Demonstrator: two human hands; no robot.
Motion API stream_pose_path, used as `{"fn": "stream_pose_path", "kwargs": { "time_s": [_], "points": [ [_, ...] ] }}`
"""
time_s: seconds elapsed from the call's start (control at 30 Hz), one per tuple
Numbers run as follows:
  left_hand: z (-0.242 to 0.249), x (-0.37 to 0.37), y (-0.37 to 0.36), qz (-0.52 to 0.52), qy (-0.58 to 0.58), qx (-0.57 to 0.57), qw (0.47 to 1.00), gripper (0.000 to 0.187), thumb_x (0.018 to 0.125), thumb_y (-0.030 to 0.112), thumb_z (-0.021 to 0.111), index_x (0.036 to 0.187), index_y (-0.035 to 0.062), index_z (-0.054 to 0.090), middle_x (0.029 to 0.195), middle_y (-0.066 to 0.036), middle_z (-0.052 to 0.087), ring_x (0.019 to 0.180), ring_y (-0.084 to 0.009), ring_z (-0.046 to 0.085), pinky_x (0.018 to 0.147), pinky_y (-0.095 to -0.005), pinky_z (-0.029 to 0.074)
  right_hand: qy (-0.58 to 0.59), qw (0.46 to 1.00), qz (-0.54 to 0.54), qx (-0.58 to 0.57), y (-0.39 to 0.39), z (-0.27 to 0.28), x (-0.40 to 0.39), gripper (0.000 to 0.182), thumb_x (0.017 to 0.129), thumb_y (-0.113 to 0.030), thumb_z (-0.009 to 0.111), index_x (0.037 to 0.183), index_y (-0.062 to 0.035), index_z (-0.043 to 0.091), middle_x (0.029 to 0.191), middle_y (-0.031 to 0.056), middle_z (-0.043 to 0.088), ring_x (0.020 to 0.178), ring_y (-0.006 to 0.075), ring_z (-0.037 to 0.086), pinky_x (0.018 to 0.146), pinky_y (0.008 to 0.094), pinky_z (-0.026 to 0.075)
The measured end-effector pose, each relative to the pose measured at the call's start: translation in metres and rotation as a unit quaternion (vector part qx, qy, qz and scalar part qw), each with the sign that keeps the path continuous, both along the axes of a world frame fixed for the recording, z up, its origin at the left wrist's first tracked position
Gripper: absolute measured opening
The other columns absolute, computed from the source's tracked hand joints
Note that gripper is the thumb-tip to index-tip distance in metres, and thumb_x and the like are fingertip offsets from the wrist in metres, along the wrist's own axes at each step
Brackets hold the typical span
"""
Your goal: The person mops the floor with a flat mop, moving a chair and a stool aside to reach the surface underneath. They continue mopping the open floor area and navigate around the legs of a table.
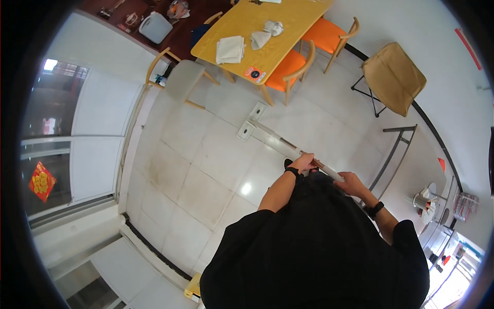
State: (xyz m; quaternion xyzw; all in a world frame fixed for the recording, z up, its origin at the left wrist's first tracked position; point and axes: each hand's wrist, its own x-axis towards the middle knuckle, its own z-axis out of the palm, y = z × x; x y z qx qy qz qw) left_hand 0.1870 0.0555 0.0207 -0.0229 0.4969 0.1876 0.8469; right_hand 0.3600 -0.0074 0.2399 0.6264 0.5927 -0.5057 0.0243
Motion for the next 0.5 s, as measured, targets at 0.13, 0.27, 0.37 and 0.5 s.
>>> {"fn": "stream_pose_path", "kwargs": {
  "time_s": [0.13, 0.27, 0.37, 0.5],
  "points": [
    [-0.006, -0.020, 0.015, -0.001, -0.001, 0.046, 0.999, 0.025, 0.083, 0.011, 0.037, 0.101, -0.0048, 0.035, 0.089, -0.019, 0.050, 0.078, -0.0313, 0.055, 0.069, -0.0460, 0.048, 0.034, 0.999, -0.002, 0.021, 0.017, -0.016, -0.014, 0.035, 0.071, -0.027, 0.057, 0.092, 0.0010, 0.059, 0.071, 0.0174, 0.060, 0.066, 0.0254, 0.059, 0.062, 0.0344, 0.045],
    [-0.018, -0.044, 0.038, 0.051, -0.002, 0.031, 0.998, 0.025, 0.085, 0.012, 0.038, 0.103, -0.0041, 0.032, 0.087, -0.018, 0.049, 0.077, -0.0307, 0.055, 0.069, -0.0453, 0.049, 0.032, 0.996, 0.048, 0.065, 0.040, -0.044, -0.034, 0.035, 0.072, -0.028, 0.057, 0.092, 0.0003, 0.058, 0.073, 0.0174, 0.060, 0.067, 0.0265, 0.059, 0.063, 0.0346, 0.045],
    [0.001, -0.067, 0.066, 0.039, 0.042, 0.038, 0.998, 0.027, 0.088, 0.014, 0.039, 0.100, -0.0086, 0.035, 0.086, -0.018, 0.049, 0.078, -0.0297, 0.055, 0.074, -0.0444, 0.049, 0.027, 0.999, 0.040, 0.012, 0.071, -0.042, -0.053, 0.036, 0.072, -0.029, 0.056, 0.092, 0.0003, 0.058, 0.076, 0.0178, 0.060, 0.071, 0.0293, 0.059, 0.065, 0.0357, 0.045],
    [-0.008, -0.092, 0.112, 0.051, 0.061, 0.058, 0.995, 0.025, 0.087, 0.014, 0.040, 0.100, -0.0077, 0.036, 0.081, -0.016, 0.050, 0.075, -0.0296, 0.057, 0.073, -0.0437, 0.049, 0.035, 0.997, 0.064, 0.025, 0.123, -0.048, -0.073, 0.038, 0.072, -0.030, 0.056, 0.094, 0.0010, 0.057, 0.077, 0.0182, 0.060, 0.072, 0.0303, 0.059, 0.067, 0.0365, 0.045]
  ]
}}
